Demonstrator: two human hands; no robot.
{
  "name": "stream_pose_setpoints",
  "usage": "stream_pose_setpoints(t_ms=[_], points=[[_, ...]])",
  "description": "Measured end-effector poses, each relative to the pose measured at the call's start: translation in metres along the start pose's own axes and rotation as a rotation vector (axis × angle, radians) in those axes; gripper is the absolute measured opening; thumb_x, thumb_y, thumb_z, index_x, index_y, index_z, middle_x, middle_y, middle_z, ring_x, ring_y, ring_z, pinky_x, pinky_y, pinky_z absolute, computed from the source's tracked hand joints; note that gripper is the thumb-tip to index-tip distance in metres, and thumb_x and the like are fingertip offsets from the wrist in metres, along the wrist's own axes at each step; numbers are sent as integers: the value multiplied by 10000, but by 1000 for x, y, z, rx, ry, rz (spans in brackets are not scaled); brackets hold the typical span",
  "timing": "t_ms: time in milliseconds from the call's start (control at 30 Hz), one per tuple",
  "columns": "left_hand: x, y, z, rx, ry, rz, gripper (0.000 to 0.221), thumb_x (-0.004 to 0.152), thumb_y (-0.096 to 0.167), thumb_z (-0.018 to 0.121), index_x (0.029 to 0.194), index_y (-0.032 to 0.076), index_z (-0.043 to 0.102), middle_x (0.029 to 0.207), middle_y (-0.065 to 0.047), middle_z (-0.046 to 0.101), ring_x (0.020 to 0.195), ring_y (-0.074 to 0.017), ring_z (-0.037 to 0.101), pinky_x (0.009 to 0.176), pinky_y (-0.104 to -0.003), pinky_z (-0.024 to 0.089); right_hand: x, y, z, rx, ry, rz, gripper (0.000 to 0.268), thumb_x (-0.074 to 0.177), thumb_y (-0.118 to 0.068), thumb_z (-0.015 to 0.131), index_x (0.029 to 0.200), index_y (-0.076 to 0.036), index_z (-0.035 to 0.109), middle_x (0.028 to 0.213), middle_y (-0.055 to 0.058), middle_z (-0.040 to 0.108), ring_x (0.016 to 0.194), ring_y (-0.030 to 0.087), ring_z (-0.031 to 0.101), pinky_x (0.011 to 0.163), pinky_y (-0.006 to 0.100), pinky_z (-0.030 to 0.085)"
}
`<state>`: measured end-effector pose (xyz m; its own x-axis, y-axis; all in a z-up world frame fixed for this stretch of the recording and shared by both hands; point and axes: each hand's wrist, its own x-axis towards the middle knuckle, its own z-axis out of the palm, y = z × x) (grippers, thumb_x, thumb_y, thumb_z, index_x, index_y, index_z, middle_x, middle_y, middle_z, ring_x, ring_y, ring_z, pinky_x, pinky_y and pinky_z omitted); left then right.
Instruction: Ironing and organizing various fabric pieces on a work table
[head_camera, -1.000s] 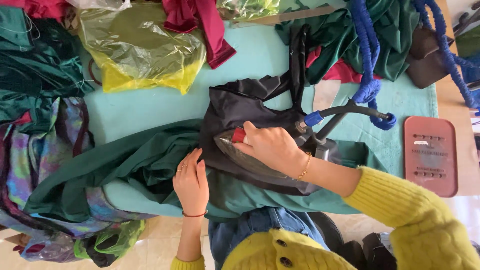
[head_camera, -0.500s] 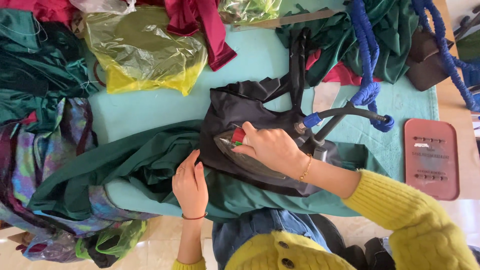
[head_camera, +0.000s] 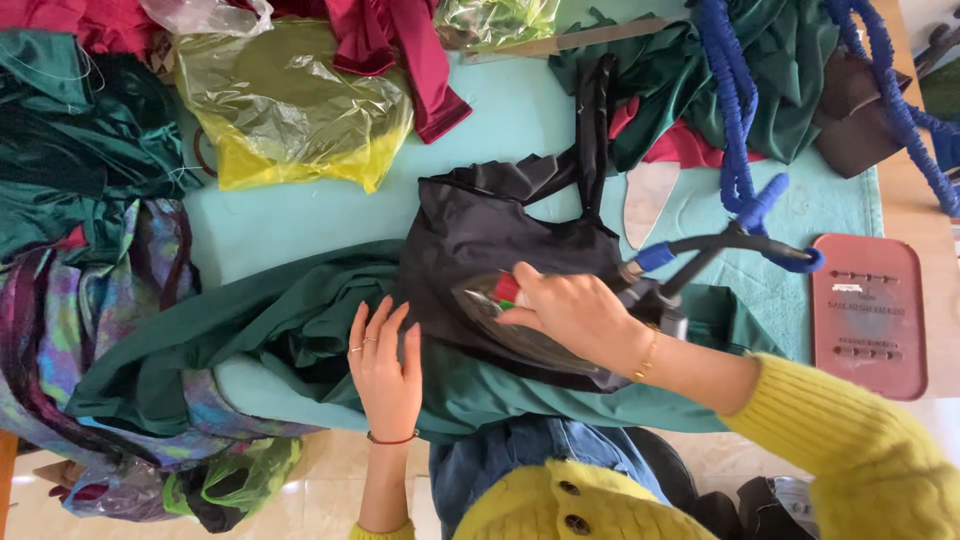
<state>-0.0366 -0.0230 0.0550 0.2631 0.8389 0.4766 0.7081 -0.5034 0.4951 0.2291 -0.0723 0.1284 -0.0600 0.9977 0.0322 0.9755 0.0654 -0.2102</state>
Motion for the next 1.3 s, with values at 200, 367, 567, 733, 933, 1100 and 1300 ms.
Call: stream_pose_setpoints(t_ms=[200,367,567,733,933,1100,1300], points=[[-5,9,4,99,-203,171,445,904,332,732,1328,222,651,1626,-93,430,1560,-440,217,1219,-637,181,-56,35,-19,-118,-38,-8,572,835,-719,612,1114,-224,547,588,48,647,567,300,726,602,420,595],[-3,23,-2,25,-358,297,471,826,113,700,1285,219,679,1624,-70,387,1545,-449,237,1198,-732,233,-108,107,-34,-329,-174,-121,576,962,-664,458,1208,-147,519,654,-38,590,387,115,510,343,331,413],[-8,22,8,33,-334,330,271,896,80,666,1141,181,725,1468,-25,565,1504,-380,355,1180,-711,291,-178,227,-45,-326,-331,435,492,1027,-559,332,1359,-256,532,711,30,761,641,210,776,541,330,585],[0,22,11,36,-352,351,132,942,147,674,1059,167,729,1394,-18,626,1482,-349,405,1172,-675,306,-227,322,-48,-246,-241,680,419,1131,-457,270,1287,-393,654,1373,-42,673,922,523,749,805,612,551],[52,48,15,4,-428,388,60,922,160,692,973,165,723,1180,-51,584,1336,-315,509,1114,-539,413,-268,414,-22,-211,-12,886,552,1239,-578,374,1244,-115,675,1061,372,749,979,635,664,749,631,489],[140,110,47,-186,-483,250,63,956,209,668,903,185,644,677,4,647,627,-273,607,604,-446,443,-278,433,-12,-191,57,880,558,1264,-575,409,1272,-92,687,1057,415,730,1007,667,632,760,651,459],[225,156,116,-1007,-447,98,566,1083,342,603,1556,179,338,1569,-239,496,1429,-381,567,1196,-468,499,-256,372,-20,-514,531,412,471,1179,-249,727,1494,92,649,1297,325,582,1124,520,575,954,600,444]])
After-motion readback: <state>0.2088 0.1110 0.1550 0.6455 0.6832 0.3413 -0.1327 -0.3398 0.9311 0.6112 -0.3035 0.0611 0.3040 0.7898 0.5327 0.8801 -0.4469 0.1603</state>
